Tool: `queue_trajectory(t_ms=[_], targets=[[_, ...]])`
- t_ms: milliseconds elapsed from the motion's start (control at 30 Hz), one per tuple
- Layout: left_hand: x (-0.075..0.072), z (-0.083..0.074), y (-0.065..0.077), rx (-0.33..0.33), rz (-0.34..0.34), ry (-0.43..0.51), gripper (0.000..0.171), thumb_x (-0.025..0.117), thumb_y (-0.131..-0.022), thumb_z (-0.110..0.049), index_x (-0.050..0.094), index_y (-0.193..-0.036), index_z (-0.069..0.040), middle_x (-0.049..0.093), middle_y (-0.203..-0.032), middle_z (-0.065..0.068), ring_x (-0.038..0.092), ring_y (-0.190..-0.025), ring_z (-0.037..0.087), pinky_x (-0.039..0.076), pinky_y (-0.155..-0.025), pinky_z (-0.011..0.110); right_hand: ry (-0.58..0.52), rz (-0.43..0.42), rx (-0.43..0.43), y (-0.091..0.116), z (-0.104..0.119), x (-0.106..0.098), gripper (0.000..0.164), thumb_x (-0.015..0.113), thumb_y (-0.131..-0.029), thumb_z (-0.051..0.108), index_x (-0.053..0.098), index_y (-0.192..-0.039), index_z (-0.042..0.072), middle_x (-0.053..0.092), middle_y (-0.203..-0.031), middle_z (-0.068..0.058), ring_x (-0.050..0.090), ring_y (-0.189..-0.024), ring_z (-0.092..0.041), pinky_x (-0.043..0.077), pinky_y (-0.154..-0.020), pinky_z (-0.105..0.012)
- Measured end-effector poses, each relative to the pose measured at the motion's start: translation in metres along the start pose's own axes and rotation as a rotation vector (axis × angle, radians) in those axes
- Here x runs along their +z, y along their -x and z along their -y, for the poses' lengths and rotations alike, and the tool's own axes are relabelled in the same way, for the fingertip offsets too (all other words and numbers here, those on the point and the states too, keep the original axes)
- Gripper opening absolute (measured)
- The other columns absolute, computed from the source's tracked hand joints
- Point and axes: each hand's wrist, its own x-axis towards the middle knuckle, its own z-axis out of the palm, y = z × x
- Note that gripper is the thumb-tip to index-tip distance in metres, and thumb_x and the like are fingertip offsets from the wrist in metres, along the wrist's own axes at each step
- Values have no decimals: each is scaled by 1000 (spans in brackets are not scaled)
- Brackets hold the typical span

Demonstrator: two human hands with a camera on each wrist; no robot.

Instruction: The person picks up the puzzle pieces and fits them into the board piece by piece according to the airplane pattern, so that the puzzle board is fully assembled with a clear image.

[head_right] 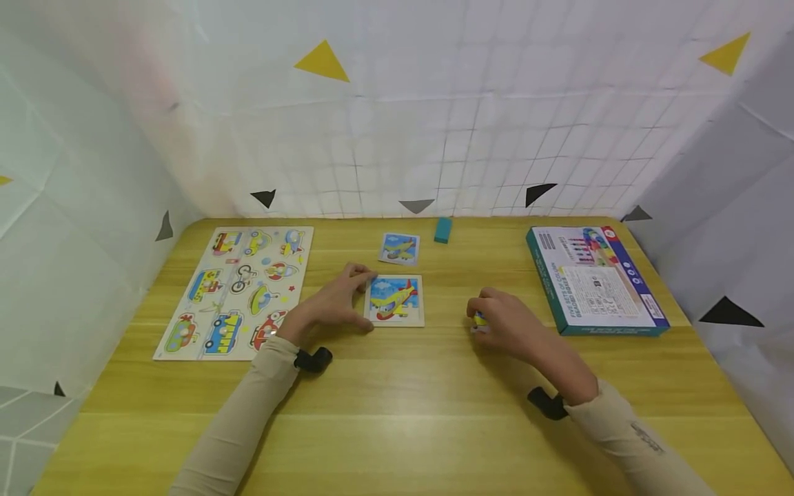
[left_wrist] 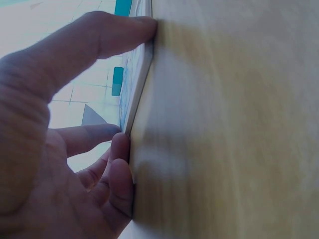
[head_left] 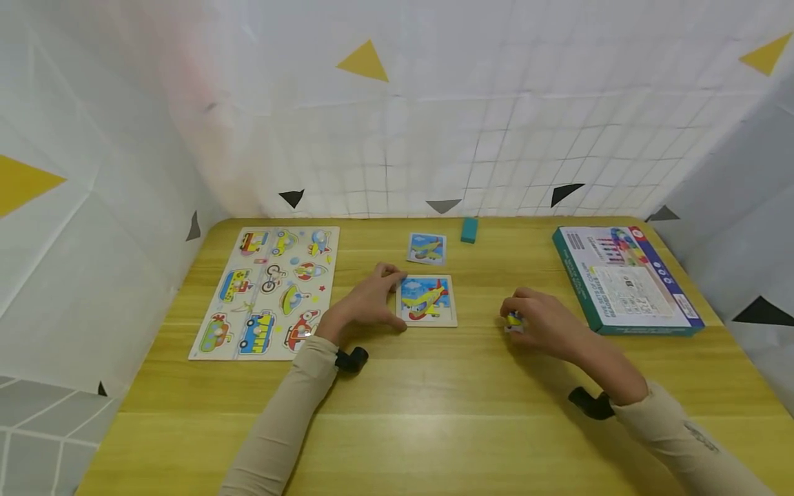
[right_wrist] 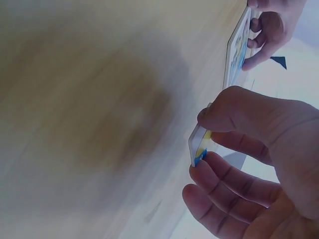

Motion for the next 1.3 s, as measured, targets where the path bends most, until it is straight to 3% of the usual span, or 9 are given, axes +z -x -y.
queue_trajectory(t_ms=[733, 1300], targets=[[3, 3, 0, 17, -5, -20, 105, 92, -69, -33, 37, -154, -6, 29, -148, 11, 46, -121, 21, 38, -106, 35, -20, 26, -74, -36, 34, 4, 23, 81, -78, 8, 73, -100, 9, 59, -93, -3, 52, -75, -15, 48, -68, -35], [1, 3, -2, 12, -6, -15, 105, 92, -69, -33, 37, -154, -6, 29, -149, 10, 46, -120, 21, 39, -106, 36, -27, 45, -95, -56, 48, 11, 25, 84, -77, 9, 74, -99, 8, 59, -91, -3, 51, -75, -16, 48, -69, -34]])
